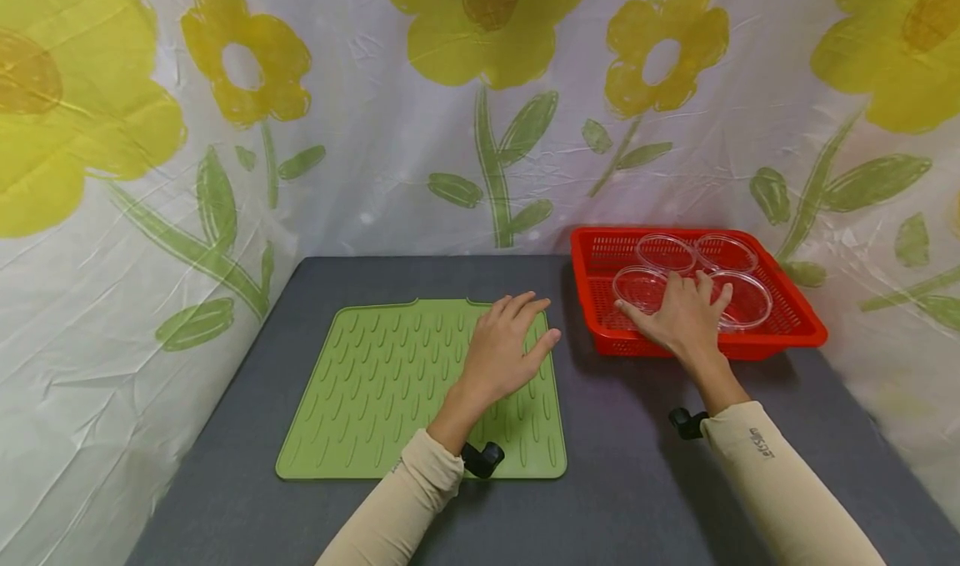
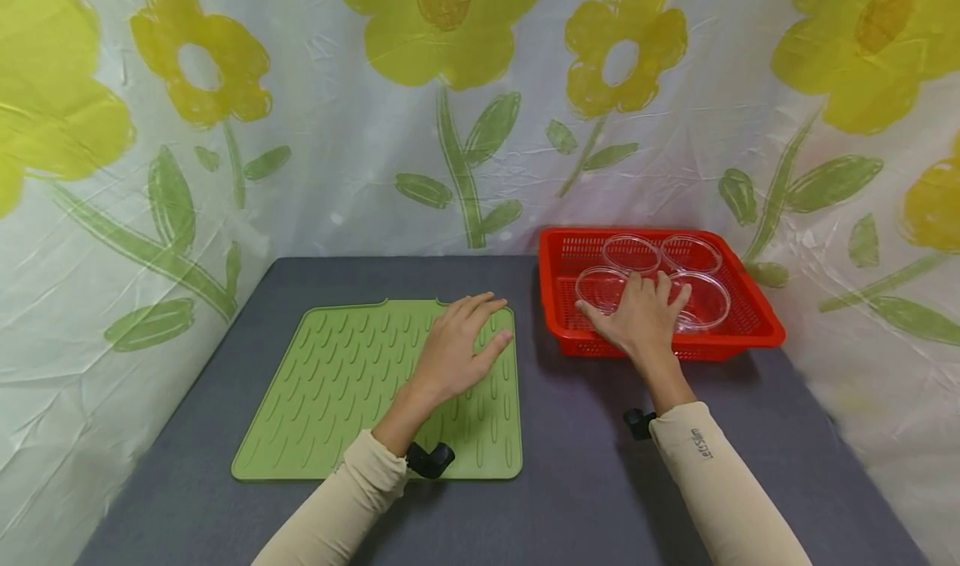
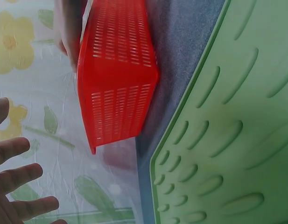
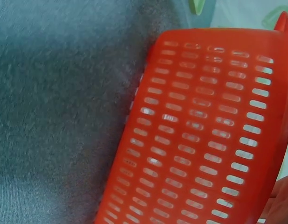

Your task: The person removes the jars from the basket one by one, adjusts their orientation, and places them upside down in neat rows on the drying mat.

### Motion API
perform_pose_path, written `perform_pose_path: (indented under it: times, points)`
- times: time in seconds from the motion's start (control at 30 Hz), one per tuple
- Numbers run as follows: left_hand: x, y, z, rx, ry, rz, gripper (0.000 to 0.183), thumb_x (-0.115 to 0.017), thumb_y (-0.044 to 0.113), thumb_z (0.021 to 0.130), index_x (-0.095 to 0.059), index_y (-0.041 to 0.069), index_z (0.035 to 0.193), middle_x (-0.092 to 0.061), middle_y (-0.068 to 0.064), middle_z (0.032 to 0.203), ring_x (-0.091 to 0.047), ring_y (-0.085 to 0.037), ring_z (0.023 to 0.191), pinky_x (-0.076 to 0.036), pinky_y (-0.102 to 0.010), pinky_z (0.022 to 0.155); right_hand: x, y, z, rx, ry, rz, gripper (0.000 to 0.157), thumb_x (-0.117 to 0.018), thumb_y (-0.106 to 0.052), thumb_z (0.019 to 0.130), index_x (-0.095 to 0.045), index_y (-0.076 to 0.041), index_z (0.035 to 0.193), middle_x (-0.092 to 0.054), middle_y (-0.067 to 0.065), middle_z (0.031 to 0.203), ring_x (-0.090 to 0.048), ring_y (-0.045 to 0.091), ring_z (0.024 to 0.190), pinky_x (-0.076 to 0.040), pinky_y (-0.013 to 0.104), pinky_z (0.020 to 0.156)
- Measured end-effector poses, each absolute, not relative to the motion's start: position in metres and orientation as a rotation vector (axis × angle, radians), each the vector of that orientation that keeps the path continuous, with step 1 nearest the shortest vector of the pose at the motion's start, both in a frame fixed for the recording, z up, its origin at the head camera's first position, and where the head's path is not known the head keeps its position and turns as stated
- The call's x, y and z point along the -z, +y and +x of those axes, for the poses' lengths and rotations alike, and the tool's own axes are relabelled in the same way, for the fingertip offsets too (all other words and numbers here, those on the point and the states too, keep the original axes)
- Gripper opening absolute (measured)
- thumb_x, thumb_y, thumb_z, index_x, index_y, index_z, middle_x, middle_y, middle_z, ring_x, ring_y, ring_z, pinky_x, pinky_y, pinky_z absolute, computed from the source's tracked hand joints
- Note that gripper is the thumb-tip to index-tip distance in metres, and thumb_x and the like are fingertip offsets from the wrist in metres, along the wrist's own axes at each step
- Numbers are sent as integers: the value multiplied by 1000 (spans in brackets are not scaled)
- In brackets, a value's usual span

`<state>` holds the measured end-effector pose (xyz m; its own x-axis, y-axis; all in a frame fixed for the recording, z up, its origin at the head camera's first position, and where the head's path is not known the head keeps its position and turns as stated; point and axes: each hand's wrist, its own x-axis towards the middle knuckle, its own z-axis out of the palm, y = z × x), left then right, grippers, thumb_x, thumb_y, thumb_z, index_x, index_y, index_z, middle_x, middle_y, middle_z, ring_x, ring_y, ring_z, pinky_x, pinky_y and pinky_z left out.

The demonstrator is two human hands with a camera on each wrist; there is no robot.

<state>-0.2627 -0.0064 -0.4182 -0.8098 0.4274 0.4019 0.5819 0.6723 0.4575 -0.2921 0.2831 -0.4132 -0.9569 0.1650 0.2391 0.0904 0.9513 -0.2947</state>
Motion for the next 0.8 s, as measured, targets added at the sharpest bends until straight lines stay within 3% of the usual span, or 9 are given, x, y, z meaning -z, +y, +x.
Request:
perform_pose_path:
  times: [0.53,0.8]
  points:
    - [416,-8,-261,833,-2635,-793,52,-51,47,104,-55,18,147,-49,-10,156,-45,-38,143,-39,-62,113,408,280,-289,-489,-2749,-148,90,-71,-59,83,-49,10,137,-50,35,140,-26,52,141,-1,79,115]
    - [415,-8,-261,849,-2615,-795,52,-51,47,104,-56,17,146,-50,-10,155,-46,-38,142,-40,-62,112,400,275,-283,-516,-2712,-109,90,-72,-59,82,-50,7,139,-51,33,141,-30,52,139,-10,74,117]
